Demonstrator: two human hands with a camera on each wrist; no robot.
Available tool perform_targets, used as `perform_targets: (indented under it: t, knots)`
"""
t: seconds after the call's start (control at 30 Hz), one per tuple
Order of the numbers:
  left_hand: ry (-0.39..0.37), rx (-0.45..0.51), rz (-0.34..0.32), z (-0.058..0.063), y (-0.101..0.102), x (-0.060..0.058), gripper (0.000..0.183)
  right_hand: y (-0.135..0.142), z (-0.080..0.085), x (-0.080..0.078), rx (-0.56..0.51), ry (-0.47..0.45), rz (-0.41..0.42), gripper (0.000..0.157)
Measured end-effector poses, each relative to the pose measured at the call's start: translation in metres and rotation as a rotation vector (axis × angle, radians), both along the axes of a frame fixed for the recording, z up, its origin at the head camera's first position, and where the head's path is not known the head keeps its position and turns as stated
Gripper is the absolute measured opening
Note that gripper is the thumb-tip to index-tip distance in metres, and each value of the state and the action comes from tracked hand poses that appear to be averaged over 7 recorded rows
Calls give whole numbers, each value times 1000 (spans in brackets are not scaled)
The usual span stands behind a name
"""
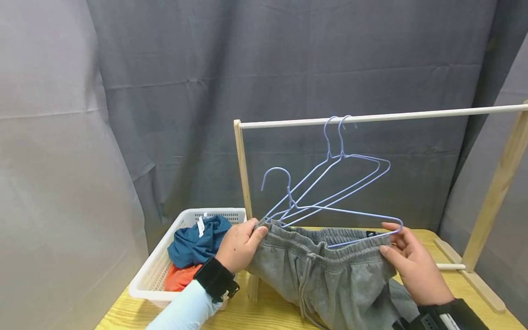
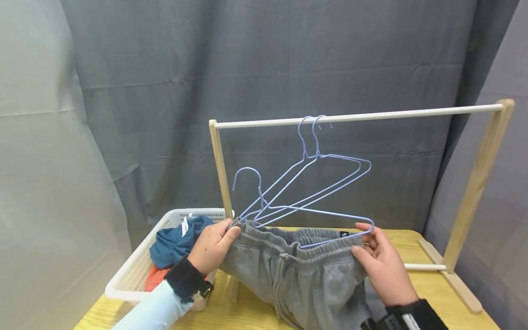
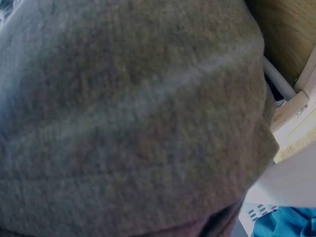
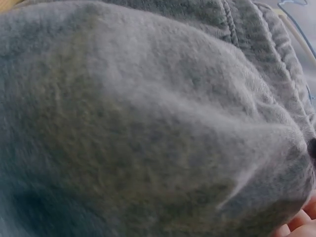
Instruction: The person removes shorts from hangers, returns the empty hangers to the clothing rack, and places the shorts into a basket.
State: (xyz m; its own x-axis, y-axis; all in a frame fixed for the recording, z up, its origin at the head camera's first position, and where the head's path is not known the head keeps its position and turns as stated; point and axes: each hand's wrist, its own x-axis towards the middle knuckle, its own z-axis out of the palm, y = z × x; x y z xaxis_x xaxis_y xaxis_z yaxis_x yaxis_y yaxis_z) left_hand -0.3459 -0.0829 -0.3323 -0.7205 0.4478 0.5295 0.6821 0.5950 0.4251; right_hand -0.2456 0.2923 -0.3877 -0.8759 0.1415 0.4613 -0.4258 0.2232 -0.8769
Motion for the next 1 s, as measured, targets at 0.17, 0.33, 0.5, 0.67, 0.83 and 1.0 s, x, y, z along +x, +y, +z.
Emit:
perform_targets:
  t: [0.17, 0.33, 0.5, 0.67, 0.83, 1.0]
  knots:
    - [32, -12, -3, -1, 1, 0, 34, 3, -1, 0, 13, -11, 9, 53]
    - [71, -45, -12, -2, 2, 0, 33, 3, 1, 3, 136, 44, -38, 53]
    - [92, -67, -21, -3, 3, 1, 33, 4, 5, 5, 239, 54, -84, 51]
    - [91, -90, -21, -2, 3, 1, 32, 5, 8, 7, 324, 80, -146, 45]
    - [65, -119, -46, -2, 3, 3, 32, 4, 11, 8, 414, 115, -223, 39]
    - [76, -153, -64, -4, 4, 4, 33, 0, 10, 10, 507, 148, -263, 34]
